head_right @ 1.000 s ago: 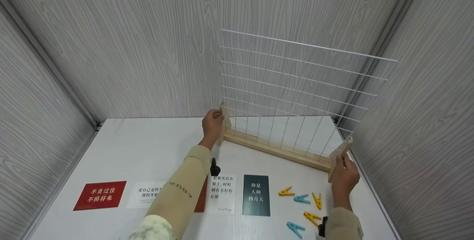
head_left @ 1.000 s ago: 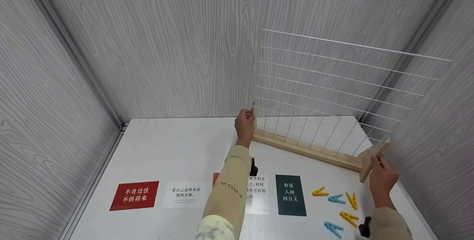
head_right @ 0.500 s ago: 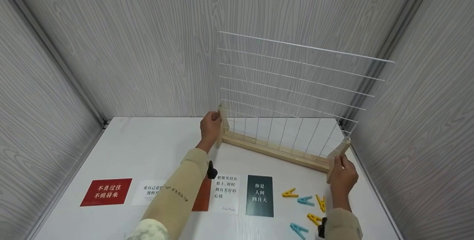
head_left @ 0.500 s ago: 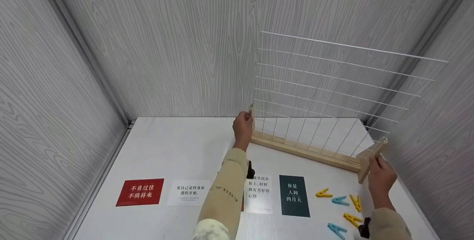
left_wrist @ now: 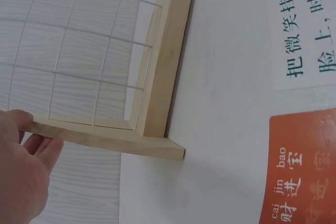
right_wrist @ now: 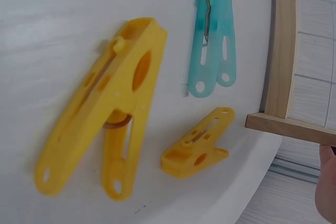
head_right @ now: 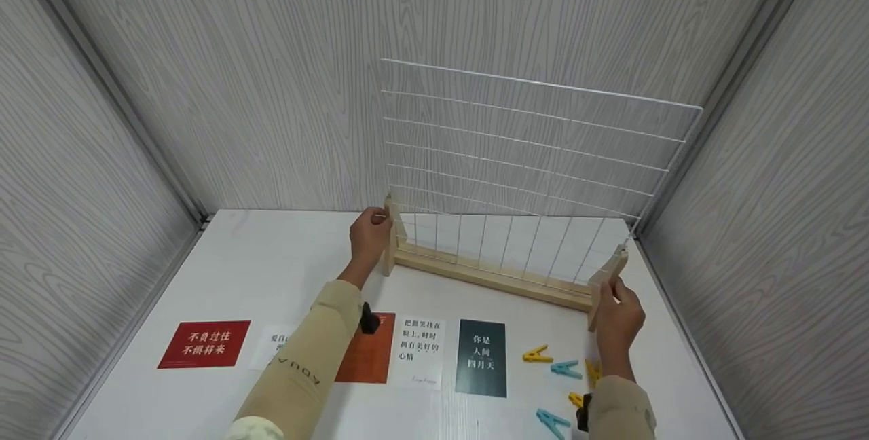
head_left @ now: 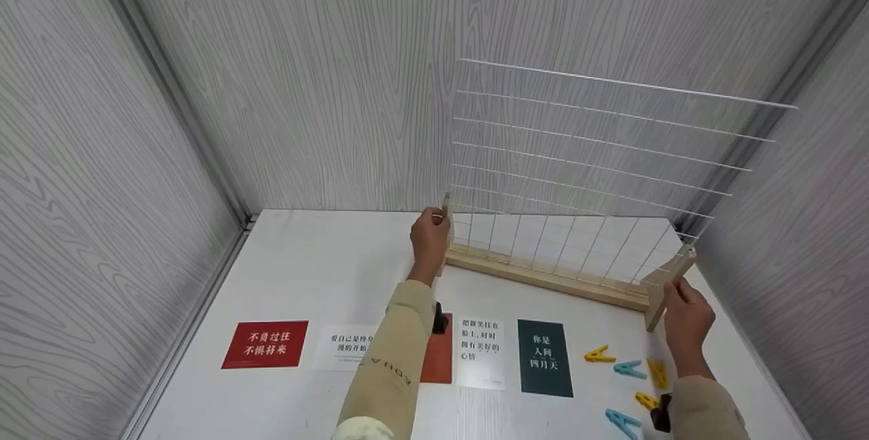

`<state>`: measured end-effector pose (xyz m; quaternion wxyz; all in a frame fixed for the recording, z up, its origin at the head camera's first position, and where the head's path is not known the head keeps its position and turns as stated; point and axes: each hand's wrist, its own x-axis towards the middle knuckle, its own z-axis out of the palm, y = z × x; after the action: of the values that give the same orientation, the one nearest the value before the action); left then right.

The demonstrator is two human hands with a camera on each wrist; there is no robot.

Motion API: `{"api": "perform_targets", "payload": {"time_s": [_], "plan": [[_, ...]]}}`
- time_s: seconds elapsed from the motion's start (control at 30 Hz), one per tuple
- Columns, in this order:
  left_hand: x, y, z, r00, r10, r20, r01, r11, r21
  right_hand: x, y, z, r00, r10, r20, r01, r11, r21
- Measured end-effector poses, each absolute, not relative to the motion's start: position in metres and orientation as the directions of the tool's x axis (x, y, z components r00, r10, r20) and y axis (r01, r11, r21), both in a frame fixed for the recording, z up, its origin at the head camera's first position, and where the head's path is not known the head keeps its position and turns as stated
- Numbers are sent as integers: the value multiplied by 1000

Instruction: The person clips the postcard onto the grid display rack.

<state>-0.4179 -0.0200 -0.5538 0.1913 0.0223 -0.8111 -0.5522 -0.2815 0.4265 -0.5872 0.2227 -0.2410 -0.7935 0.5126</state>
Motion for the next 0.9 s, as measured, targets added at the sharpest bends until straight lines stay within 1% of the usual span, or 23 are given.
{"api": "perform_targets", "payload": {"time_s": [0.23,0.43,0.67,0.9], "plan": [[-411,-47,-554,-919,-281,277,163,370,915,-293,408,-585,-824,557,108,134,376,-917],[-401,-70,-553,-914,-311,260,142,354,924,-300,392,-587,-845,511,161,88,430,-899],[-395,-88,-552,-898,-357,258,118,371,921,-308,377,-586,-864,473,170,55,425,-903],[-387,-106,-556,-884,-391,256,115,349,930,-316,362,-590,-871,427,243,-24,457,-889]]}}
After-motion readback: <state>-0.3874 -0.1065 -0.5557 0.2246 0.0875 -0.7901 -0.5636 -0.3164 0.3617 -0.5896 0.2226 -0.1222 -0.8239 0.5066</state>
